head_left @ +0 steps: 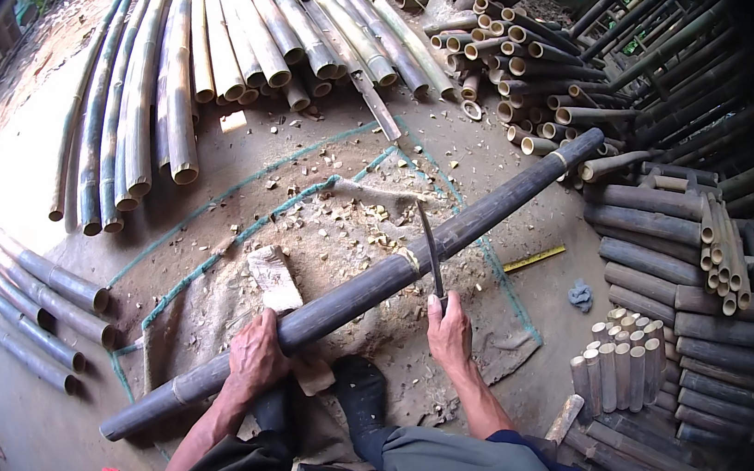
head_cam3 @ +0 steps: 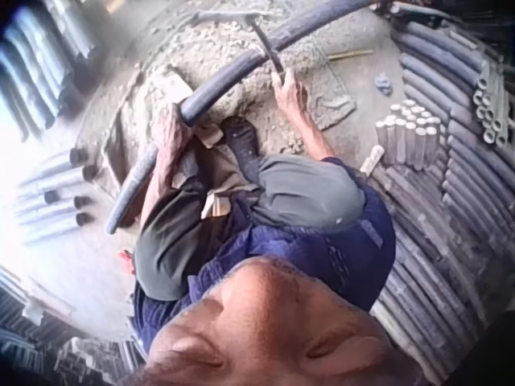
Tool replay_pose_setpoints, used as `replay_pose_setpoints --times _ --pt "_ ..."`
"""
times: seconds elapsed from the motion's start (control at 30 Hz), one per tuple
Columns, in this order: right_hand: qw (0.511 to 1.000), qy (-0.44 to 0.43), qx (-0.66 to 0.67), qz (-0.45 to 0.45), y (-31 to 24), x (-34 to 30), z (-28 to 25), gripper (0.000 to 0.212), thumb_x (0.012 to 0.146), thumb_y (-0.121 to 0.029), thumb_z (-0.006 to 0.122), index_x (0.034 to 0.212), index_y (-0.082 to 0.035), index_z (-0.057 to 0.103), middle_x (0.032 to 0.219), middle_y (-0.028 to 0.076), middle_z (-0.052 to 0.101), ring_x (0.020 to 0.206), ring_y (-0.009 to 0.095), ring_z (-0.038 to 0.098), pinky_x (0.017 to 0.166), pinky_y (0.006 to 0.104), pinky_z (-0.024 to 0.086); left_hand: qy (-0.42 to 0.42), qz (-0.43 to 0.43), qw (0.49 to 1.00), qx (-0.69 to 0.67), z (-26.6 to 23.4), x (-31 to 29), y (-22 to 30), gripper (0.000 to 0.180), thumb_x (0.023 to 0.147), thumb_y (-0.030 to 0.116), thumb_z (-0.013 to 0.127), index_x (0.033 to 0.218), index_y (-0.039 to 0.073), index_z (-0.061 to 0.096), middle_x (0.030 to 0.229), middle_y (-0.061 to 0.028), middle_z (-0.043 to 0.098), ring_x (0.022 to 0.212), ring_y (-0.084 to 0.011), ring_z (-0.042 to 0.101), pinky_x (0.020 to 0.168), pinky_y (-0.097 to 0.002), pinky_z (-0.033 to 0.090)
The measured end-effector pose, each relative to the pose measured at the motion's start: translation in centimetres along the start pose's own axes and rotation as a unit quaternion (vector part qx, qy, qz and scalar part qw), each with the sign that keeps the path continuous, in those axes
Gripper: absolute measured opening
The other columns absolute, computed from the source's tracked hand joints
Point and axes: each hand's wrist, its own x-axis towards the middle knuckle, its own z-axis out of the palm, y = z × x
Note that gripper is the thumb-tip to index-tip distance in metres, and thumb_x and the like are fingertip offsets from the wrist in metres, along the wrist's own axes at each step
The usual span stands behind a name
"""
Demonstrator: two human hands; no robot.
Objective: The person sits on the ground and uses a curved knife to shave the surface of long bamboo poles. They hold the pole with one hand and scrape the blade along its length to remove the outer layer, then place the finished pole aside.
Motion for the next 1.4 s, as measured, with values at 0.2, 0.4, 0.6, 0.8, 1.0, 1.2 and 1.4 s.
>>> replay_pose_setpoints --times 0.2,0.4,0.6,0.8,1.0,1.2,1.4 --pt "0.998 -0.049 0.022 -0.028 -0.3 0.1 0.9 0.037 0.110 -0.041 0.057 0.108 -0.005 0.053 0.071 0.018 0.067 0.060 0.040 0.068 0.054 0.0526 0.052 0.058 0.048 0.997 0.008 -0.7 0.0 -0.6 0.063 0.064 0.025 0.091 0.111 0.002 0.055 0.108 -0.0200 0.061 0.106 -0.0406 0.064 0.090 -0.0504 0.053" --pt "0.993 -0.103 0.013 -0.061 -0.7 -0.4 1.0 0.039 0.110 -0.044 0.056 0.105 -0.005 0.053 0.073 0.016 0.067 0.061 0.038 0.068 0.055 0.0520 0.050 0.018 0.041 0.999 -0.012 -1.3 0.4 -1.8 0.060 0.064 0.027 0.089 0.112 0.003 0.061 0.109 -0.0195 0.062 0.106 -0.0403 0.065 0.091 -0.0496 0.054" --pt "0.971 -0.064 -0.050 -0.225 -1.6 -0.2 0.9 0.040 0.108 -0.043 0.061 0.108 -0.003 0.053 0.082 0.020 0.069 0.067 0.040 0.071 0.058 0.0525 0.052 -0.023 0.033 0.999 -0.017 -2.7 0.9 -2.2 0.058 0.065 0.027 0.087 0.111 0.002 0.063 0.108 -0.0201 0.065 0.106 -0.0412 0.066 0.092 -0.0498 0.055" --pt "0.986 -0.147 0.010 -0.084 -1.7 0.3 0.7 0.037 0.108 -0.040 0.060 0.108 -0.004 0.053 0.080 0.021 0.068 0.066 0.040 0.069 0.058 0.0522 0.054 -0.031 0.032 0.998 -0.037 -2.7 0.9 -2.7 0.061 0.066 0.029 0.086 0.114 0.000 0.061 0.103 -0.0238 0.069 0.099 -0.0431 0.070 0.088 -0.0507 0.056" --pt "0.998 -0.030 0.060 0.015 -1.0 1.0 1.7 0.035 0.109 -0.039 0.058 0.107 -0.004 0.054 0.076 0.019 0.067 0.069 0.041 0.071 0.059 0.0526 0.052 -0.101 0.018 0.989 -0.103 -3.9 2.4 -3.1 0.068 0.063 0.033 0.089 0.113 -0.004 0.060 0.095 -0.0276 0.073 0.094 -0.0453 0.073 0.087 -0.0510 0.056" --pt "0.999 0.030 0.028 0.009 -0.1 0.1 2.1 0.036 0.109 -0.040 0.058 0.110 -0.004 0.055 0.081 0.021 0.068 0.070 0.041 0.071 0.059 0.0520 0.052 -0.127 0.006 0.983 -0.133 -4.6 2.7 -2.5 0.074 0.059 0.037 0.095 0.111 -0.006 0.065 0.099 -0.0276 0.074 0.098 -0.0432 0.073 0.090 -0.0485 0.056" --pt "0.998 -0.038 0.031 -0.038 -1.5 -0.4 1.8 0.038 0.109 -0.042 0.059 0.110 -0.004 0.054 0.076 0.022 0.067 0.066 0.040 0.071 0.056 0.0507 0.052 -0.181 0.009 0.967 -0.180 -4.7 3.4 -4.5 0.074 0.059 0.033 0.095 0.114 -0.007 0.068 0.108 -0.0273 0.074 0.105 -0.0393 0.073 0.096 -0.0453 0.056"
